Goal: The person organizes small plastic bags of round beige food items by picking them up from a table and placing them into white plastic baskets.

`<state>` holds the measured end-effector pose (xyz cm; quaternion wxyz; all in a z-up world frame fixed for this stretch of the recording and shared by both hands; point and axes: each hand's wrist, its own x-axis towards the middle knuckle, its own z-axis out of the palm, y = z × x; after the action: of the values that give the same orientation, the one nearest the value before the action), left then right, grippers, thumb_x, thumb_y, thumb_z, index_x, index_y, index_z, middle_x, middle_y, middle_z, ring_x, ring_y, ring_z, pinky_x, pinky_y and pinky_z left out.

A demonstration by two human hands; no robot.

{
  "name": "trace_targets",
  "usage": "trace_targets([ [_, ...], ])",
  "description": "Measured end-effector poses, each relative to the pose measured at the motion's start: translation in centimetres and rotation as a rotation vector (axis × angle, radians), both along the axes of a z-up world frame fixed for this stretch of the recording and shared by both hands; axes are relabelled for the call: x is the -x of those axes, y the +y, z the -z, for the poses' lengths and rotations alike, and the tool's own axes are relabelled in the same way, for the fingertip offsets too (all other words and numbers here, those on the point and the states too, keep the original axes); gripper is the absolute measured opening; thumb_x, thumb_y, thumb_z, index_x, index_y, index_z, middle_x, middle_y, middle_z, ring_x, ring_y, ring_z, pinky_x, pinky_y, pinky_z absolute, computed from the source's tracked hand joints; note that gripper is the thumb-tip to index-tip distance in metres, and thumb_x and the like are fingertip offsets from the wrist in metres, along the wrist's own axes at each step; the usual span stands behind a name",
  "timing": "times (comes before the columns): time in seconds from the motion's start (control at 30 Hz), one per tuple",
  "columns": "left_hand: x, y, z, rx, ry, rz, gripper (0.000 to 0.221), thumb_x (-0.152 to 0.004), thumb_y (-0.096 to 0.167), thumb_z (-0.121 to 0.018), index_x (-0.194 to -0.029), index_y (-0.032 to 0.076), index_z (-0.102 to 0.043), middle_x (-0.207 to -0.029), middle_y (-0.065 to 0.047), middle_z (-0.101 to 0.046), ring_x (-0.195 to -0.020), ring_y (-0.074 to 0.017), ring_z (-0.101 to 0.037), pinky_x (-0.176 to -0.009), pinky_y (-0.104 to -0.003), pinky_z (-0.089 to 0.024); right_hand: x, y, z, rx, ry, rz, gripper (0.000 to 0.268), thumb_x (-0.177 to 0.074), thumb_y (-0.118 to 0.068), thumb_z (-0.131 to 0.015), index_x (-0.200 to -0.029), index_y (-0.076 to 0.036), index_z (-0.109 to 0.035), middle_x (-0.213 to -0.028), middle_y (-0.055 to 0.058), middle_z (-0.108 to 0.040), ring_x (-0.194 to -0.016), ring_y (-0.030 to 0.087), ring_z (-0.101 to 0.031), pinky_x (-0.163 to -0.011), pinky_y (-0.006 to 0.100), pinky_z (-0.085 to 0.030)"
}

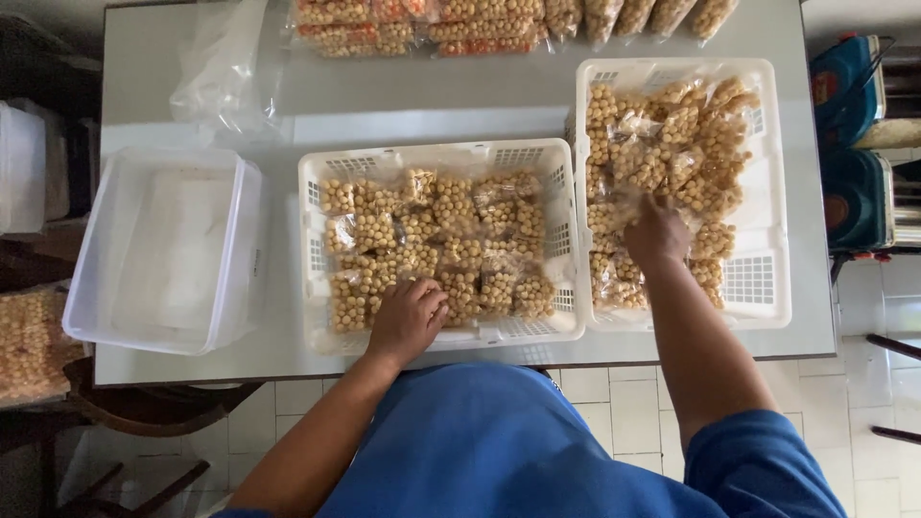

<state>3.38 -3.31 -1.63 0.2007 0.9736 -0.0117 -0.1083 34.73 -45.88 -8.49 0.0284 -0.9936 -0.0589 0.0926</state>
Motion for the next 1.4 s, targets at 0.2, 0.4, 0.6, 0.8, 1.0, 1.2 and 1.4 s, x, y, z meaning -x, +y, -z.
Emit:
trace_targets([
  [0.2, -1.4, -0.3, -3.0, 0.201, -0.1, -0.083, 0.026, -0.118, 0.034, -0.069, -0.126, 0.017, -0.086, -0.128, -0.007, -0.081, -0.115, -0.0343, -0.083, -0.101, -0.053, -0.064, 1.5, -1.7, -2.6, -0.56, -0.177, 0.25, 0.041, -0.093, -0.031, -0.088, -0.126, -0.008, -0.081, -0.116, 0.028, -0.083, -0.118, 0.052, -0.08, -0.093, 0.067, -0.063],
  [0.4, -3.6, -2.7, -7.3, 0.665, 0.107, -0.329, 0.04, -0.115, 0.033, -0.076, -0.147, 0.01, -0.078, -0.139, -0.02, -0.08, -0.136, -0.0468, -0.078, -0.113, -0.064, -0.064, 7.9, 3.8, -16.3, -1.462, -0.024, 0.32, 0.035, -0.102, 0.0, -0.092, -0.13, -0.011, -0.074, -0.114, 0.004, -0.079, -0.1, 0.014, -0.075, -0.1, 0.033, -0.065],
  [0.6, -5.5, -5.4, -6.3, 1.265, 0.163, -0.393, 0.081, -0.107, 0.041, -0.089, -0.167, 0.003, -0.051, -0.169, -0.038, -0.058, -0.16, -0.0635, -0.054, -0.133, -0.075, -0.045, 12.9, 12.2, -22.6, -1.998, 0.412, 0.533, 0.022, -0.101, 0.007, -0.081, -0.122, 0.007, -0.076, -0.102, 0.023, -0.081, -0.091, 0.037, -0.086, -0.097, 0.056, -0.073],
  [0.8, -5.6, -4.5, -7.7, 1.56, 0.223, -0.46, 0.063, -0.1, 0.016, -0.097, -0.154, -0.004, -0.071, -0.099, -0.015, -0.081, -0.078, -0.0208, -0.082, -0.069, -0.033, -0.068, 16.2, 16.3, -22.0, -2.106, 0.748, 0.521, 0.017, -0.096, 0.008, -0.084, -0.112, 0.008, -0.08, -0.092, 0.026, -0.081, -0.083, 0.04, -0.087, -0.087, 0.064, -0.072],
  [1.0, -3.8, -2.2, -12.3, 1.397, 0.072, -0.499, 0.046, -0.112, 0.037, -0.089, -0.135, -0.001, -0.076, -0.096, -0.009, -0.07, -0.089, -0.0158, -0.071, -0.072, -0.041, -0.064, 14.5, 14.7, -13.6, -2.095, 0.746, 0.618, 0.016, -0.108, -0.002, -0.077, -0.123, -0.001, -0.082, -0.104, 0.019, -0.085, -0.099, 0.036, -0.088, -0.104, 0.065, -0.069],
  [1.2, -2.6, -1.2, -10.0, 1.066, -0.088, -0.889, 0.044, -0.099, 0.053, -0.097, -0.09, 0.015, -0.076, -0.074, -0.003, -0.069, -0.069, -0.0131, -0.061, -0.068, -0.033, -0.046, 13.9, 14.0, -14.0, -2.1, 0.633, 0.653, 0.009, -0.108, -0.004, -0.081, -0.116, -0.001, -0.082, -0.101, 0.019, -0.084, -0.097, 0.036, -0.088, -0.099, 0.059, -0.072],
  [1.4, -4.9, 2.3, -4.4, 0.242, -0.869, -0.162, 0.04, -0.095, 0.013, -0.091, -0.129, 0.033, -0.095, -0.112, 0.005, -0.074, -0.091, -0.0186, -0.073, -0.087, -0.04, -0.059, 14.1, 11.9, -11.0, -2.106, 0.582, 0.667, 0.009, -0.106, -0.002, -0.082, -0.116, 0.0, -0.082, -0.102, 0.02, -0.083, -0.099, 0.039, -0.087, -0.099, 0.063, -0.072],
])
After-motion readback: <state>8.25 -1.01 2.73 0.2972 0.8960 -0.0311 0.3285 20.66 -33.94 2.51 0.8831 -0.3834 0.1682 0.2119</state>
